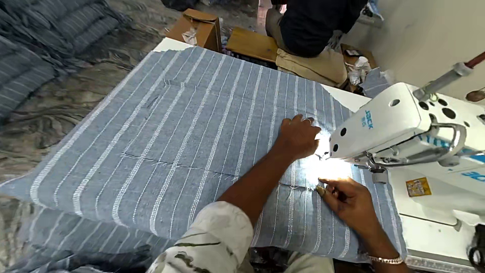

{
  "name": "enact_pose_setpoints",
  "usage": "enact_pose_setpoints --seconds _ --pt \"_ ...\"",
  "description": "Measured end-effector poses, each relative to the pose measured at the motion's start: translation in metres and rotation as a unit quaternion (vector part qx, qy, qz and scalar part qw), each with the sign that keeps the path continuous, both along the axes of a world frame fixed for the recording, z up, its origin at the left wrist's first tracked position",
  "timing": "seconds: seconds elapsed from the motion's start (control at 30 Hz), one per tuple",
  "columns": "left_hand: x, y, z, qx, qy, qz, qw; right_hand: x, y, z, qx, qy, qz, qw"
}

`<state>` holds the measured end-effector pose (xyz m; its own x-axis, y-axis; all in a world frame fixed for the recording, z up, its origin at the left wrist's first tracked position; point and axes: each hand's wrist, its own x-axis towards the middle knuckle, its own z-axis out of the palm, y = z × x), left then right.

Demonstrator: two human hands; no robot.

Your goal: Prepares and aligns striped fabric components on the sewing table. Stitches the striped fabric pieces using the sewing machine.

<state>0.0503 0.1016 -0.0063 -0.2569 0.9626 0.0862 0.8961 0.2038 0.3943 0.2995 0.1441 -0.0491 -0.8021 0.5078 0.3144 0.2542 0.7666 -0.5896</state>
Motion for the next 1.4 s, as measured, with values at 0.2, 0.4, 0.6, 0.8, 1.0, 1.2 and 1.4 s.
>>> enact_pose_setpoints --seconds 0.2,0.4,0.6,0.8,1.0,1.2,1.4 --pt "-0.012 0.029 -0.021 -0.031 0.029 0.077 0.996 0.004 -0.001 -0.004 -0.04 0.041 0.009 0.998" --pt "-0.014 0.029 -0.013 -0.05 -0.004 0.071 0.996 0.002 -0.005 -0.002 -0.057 0.065 0.015 0.996" --pt "-0.014 0.028 -0.01 -0.073 -0.004 0.046 0.996 0.002 -0.007 -0.003 -0.068 0.074 0.015 0.995" --pt "-0.011 0.028 -0.012 -0.028 -0.036 0.076 0.996 0.005 -0.008 -0.003 -0.061 0.059 0.001 0.996" --pt "-0.019 0.028 -0.016 -0.003 -0.033 0.065 0.997 0.003 -0.008 -0.002 -0.047 0.042 -0.014 0.998" --pt "0.0 -0.014 -0.002 0.1 -0.04 0.04 0.993 0.003 -0.008 0.011 -0.083 0.046 -0.067 0.993" --pt "0.055 -0.086 -0.005 0.038 -0.05 -0.076 0.995 -0.005 0.002 0.028 0.004 -0.059 0.03 0.998"
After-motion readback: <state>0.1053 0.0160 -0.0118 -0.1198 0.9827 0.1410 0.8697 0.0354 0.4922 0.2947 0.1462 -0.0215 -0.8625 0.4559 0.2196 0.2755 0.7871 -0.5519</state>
